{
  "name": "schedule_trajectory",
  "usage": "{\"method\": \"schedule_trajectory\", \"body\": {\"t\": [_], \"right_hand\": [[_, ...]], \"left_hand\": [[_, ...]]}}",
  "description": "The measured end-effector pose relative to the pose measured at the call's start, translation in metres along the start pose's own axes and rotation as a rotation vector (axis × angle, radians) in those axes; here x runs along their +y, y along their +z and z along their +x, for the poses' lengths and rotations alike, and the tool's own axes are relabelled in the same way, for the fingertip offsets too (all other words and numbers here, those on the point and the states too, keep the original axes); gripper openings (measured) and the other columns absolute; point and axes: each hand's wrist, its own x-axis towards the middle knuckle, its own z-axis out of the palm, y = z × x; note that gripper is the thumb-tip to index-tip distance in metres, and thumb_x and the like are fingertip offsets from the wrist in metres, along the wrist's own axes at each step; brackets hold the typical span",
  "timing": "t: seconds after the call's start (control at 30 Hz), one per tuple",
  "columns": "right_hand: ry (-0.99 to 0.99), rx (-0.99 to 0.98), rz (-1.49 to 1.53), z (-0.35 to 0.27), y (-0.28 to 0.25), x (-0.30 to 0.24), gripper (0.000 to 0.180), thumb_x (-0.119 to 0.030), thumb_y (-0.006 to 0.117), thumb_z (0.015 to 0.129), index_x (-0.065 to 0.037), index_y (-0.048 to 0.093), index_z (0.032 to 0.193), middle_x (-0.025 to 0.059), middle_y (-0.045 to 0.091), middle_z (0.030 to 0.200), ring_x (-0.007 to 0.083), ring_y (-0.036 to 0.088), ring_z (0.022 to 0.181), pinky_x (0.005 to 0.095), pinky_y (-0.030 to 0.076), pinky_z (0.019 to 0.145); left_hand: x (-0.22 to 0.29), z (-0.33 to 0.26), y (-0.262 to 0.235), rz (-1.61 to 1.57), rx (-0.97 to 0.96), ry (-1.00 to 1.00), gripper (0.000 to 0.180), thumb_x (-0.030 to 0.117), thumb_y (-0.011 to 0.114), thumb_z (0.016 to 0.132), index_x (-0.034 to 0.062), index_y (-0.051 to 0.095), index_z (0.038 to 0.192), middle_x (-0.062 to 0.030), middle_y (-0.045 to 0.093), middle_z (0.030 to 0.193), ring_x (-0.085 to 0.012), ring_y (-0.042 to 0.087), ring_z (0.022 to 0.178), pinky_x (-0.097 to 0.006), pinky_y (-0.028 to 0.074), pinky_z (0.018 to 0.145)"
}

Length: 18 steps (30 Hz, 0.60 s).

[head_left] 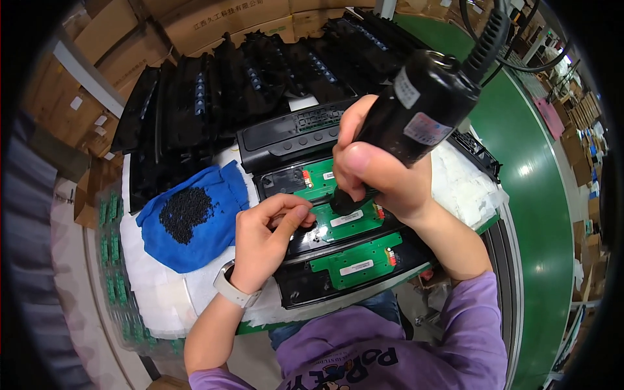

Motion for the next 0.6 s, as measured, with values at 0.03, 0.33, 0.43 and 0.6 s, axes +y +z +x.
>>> {"method": "schedule_trajectory", "body": {"t": [0.03,0.33,0.43,0.6], "right_hand": [[0.029,-0.002,-0.062,0.000,0.002,-0.001,0.025,-0.017,0.063,0.075,-0.001,0.046,0.084,0.0053,0.048,0.054,0.0105,0.044,0.040,0.0219,0.035,0.039],[0.002,-0.138,-0.059,0.007,0.012,-0.002,0.019,-0.009,0.070,0.070,-0.003,0.054,0.078,0.0006,0.053,0.061,0.0047,0.048,0.047,0.0178,0.036,0.043],[-0.376,-0.140,-0.251,0.008,0.011,0.010,0.017,-0.009,0.070,0.069,-0.003,0.055,0.075,0.0004,0.053,0.061,0.0051,0.048,0.048,0.0181,0.036,0.045],[0.005,-0.103,0.098,0.002,-0.003,0.000,0.025,-0.014,0.064,0.073,-0.002,0.047,0.087,0.0041,0.050,0.058,0.0108,0.045,0.042,0.0232,0.036,0.039]], "left_hand": [[0.000,0.001,0.000,0.019,0.007,0.015,0.012,0.005,0.055,0.087,-0.0051,0.061,0.090,-0.0085,0.066,0.077,-0.0099,0.062,0.073,-0.020,0.048,0.067],[-0.008,-0.001,0.003,-0.148,0.147,0.061,0.014,0.009,0.056,0.088,-0.0029,0.062,0.091,-0.0047,0.063,0.082,-0.0087,0.058,0.074,-0.020,0.046,0.066],[-0.006,-0.003,0.007,-0.196,0.152,0.048,0.012,0.007,0.057,0.087,-0.0025,0.062,0.093,-0.0048,0.064,0.082,-0.0088,0.059,0.074,-0.020,0.046,0.066],[-0.008,-0.001,0.004,-0.238,0.125,0.002,0.012,0.004,0.058,0.085,-0.0030,0.061,0.095,-0.0065,0.064,0.084,-0.0093,0.059,0.074,-0.020,0.047,0.067]]}}
